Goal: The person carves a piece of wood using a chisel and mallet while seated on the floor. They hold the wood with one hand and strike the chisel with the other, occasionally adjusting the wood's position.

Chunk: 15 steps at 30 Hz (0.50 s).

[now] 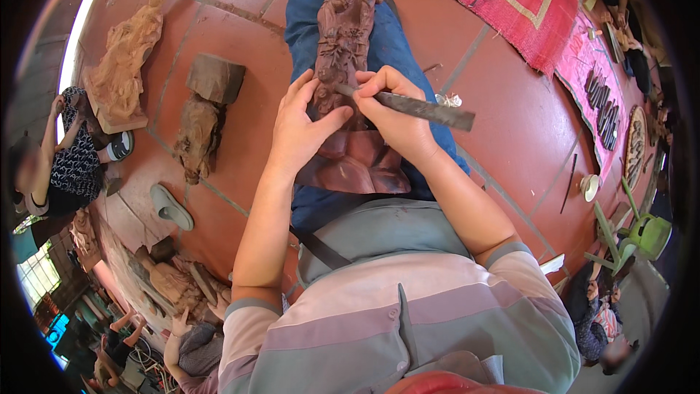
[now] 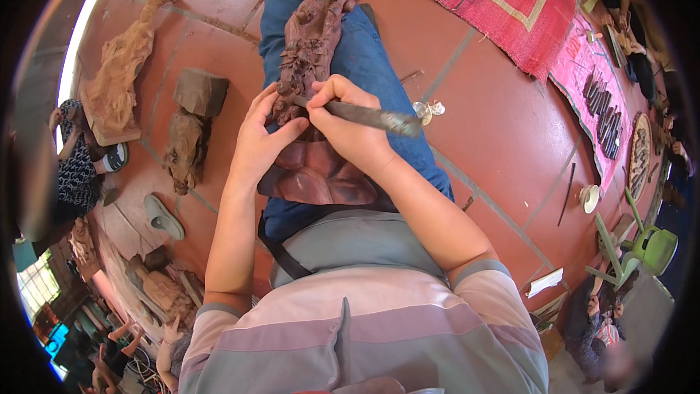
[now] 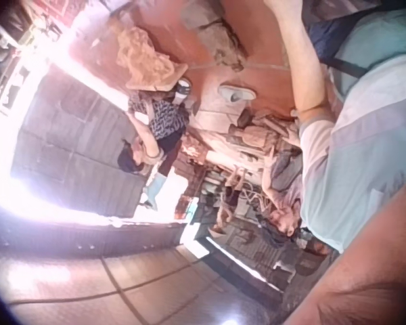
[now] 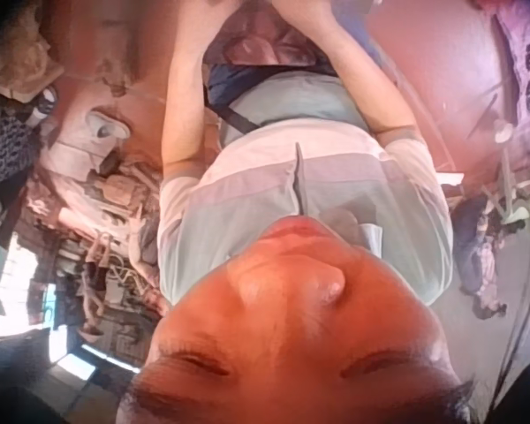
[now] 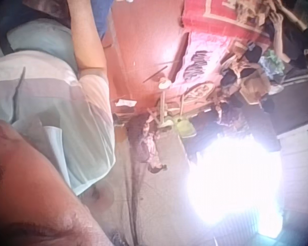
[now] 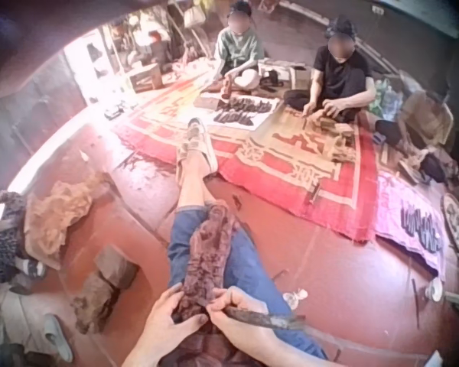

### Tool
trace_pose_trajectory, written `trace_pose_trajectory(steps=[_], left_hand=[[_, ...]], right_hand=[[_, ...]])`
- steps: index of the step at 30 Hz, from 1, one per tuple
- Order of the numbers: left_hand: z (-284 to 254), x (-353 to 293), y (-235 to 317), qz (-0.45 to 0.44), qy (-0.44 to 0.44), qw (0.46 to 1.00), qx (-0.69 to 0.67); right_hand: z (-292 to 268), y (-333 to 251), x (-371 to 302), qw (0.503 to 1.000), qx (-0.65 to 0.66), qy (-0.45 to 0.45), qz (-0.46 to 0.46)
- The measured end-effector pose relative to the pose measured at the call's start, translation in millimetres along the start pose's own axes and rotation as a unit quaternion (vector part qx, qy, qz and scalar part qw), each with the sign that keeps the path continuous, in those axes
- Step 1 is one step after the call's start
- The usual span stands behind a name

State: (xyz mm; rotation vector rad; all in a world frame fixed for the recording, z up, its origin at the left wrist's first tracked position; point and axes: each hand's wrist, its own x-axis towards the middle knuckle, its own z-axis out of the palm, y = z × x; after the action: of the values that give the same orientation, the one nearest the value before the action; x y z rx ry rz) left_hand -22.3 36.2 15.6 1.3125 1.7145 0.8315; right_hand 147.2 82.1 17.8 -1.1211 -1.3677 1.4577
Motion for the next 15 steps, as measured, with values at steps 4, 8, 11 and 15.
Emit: trace_pose_trajectory(steps=[4,8,11,15], left_hand=[[0,1,3,0.014,-0.008,1.000,0.026],[-2,0,8,0.008,0.007,0.999,0.048],[0,0,5,0.008,0.010,1.000,0.029],[1,1,2,0.020,0.010,0.998,0.051]], right_hand=[[-9,12,1,0.994,0.104,0.016,0.038],[1,-1,3,0.998,0.058,0.019,0.020],[-3,2,4,0.995,0.090,0.010,0.040],[-5,-1,6,0.992,0.122,0.022,0.037]])
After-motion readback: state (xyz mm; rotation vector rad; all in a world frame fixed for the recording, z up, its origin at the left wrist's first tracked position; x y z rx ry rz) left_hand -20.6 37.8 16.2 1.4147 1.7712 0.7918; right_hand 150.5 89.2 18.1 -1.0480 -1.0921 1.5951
